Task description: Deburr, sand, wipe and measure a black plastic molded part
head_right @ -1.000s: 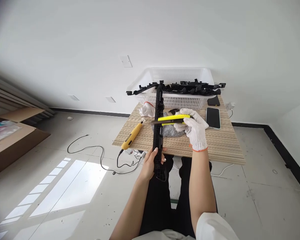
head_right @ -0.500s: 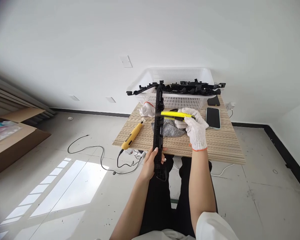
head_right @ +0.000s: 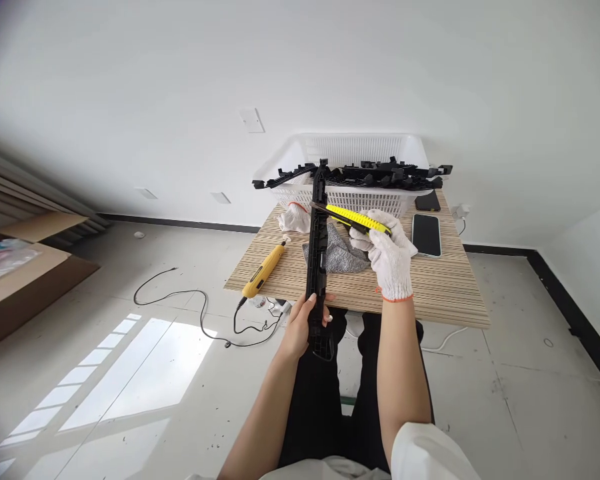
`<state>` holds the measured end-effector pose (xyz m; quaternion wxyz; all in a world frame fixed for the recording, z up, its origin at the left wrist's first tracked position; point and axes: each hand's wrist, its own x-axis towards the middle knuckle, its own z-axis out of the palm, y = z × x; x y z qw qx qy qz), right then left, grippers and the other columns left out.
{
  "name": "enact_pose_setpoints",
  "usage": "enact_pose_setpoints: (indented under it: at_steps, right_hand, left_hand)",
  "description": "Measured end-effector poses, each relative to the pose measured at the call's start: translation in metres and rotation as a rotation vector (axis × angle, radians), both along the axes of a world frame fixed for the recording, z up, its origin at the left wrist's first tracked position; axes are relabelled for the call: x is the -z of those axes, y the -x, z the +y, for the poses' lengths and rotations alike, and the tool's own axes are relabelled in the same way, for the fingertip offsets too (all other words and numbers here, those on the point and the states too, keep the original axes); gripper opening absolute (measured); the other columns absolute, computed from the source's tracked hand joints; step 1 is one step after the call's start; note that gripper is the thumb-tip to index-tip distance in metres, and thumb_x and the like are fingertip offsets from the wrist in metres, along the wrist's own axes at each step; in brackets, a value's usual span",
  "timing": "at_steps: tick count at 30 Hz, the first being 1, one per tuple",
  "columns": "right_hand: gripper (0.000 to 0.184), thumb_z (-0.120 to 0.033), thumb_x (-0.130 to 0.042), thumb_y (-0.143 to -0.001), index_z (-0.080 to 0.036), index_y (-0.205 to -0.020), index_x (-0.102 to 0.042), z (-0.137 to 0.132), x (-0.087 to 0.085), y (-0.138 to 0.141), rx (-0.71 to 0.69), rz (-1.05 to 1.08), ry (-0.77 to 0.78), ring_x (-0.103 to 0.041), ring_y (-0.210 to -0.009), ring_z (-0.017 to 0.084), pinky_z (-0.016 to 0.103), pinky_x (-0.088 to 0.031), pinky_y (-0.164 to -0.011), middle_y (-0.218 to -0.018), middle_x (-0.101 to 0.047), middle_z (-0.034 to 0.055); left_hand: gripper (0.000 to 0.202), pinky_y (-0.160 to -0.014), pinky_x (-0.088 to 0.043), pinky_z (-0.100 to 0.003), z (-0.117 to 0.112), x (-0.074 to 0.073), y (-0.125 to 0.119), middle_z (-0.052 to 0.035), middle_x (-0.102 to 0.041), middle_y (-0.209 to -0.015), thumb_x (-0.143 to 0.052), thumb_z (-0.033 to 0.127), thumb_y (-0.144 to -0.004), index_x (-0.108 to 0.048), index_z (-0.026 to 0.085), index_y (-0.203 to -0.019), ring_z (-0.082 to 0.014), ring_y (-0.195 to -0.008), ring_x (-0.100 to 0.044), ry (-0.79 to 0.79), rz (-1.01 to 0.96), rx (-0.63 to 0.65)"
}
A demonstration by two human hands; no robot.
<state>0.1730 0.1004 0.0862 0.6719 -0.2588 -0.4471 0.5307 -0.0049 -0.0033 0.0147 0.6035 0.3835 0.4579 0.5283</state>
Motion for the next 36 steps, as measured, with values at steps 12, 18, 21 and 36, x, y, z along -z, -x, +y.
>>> enact_pose_setpoints:
  at_steps: [12,18,21,36]
  right_hand:
    - [0.020,-0.021,-0.064,-0.077,-0.026,-0.097,-0.067,-0.0029,-0.0035,-0.0007,-0.064,0.031,0.014,-0.069,-0.075,0.018,0.029,-0.054,-0.052,-0.098,-0.071,0.0028]
    - [0.023,-0.020,-0.068,-0.075,-0.026,-0.097,-0.067,-0.0037,-0.0044,-0.0007,-0.027,0.043,0.024,-0.069,-0.077,0.017,0.026,-0.053,-0.051,-0.104,-0.071,0.0019]
    - [0.022,-0.022,-0.065,-0.077,-0.026,-0.098,-0.067,-0.0026,-0.0034,-0.0003,-0.089,0.044,-0.004,-0.066,-0.071,0.016,0.025,-0.048,-0.045,-0.094,-0.071,0.0024]
    - [0.019,-0.020,-0.065,-0.077,-0.026,-0.095,-0.068,-0.0030,-0.0029,-0.0027,-0.104,0.051,-0.033,-0.064,-0.062,0.012,0.024,-0.049,-0.046,-0.097,-0.069,0.0006]
  left_hand:
    - [0.037,-0.061,-0.045,-0.024,-0.0004,0.0024,0.0011,-0.0005,-0.062,-0.064,-0.049,0.046,-0.097,-0.071,0.016,-0.100,-0.0115,-0.058,-0.055,-0.019,-0.019,0.014]
    - [0.037,-0.060,-0.045,-0.024,0.0000,0.0023,0.0006,-0.0004,-0.062,-0.063,-0.049,0.046,-0.097,-0.070,0.015,-0.099,-0.0112,-0.057,-0.054,-0.024,-0.027,0.014]
    - [0.037,-0.060,-0.045,-0.023,0.0002,0.0025,0.0004,0.0000,-0.061,-0.063,-0.050,0.046,-0.097,-0.070,0.015,-0.101,-0.0114,-0.057,-0.054,-0.019,-0.026,0.003]
    - [0.038,-0.060,-0.045,-0.023,0.0003,0.0023,0.0007,-0.0005,-0.062,-0.064,-0.051,0.048,-0.096,-0.070,0.015,-0.099,-0.0113,-0.057,-0.054,-0.012,-0.031,0.009]
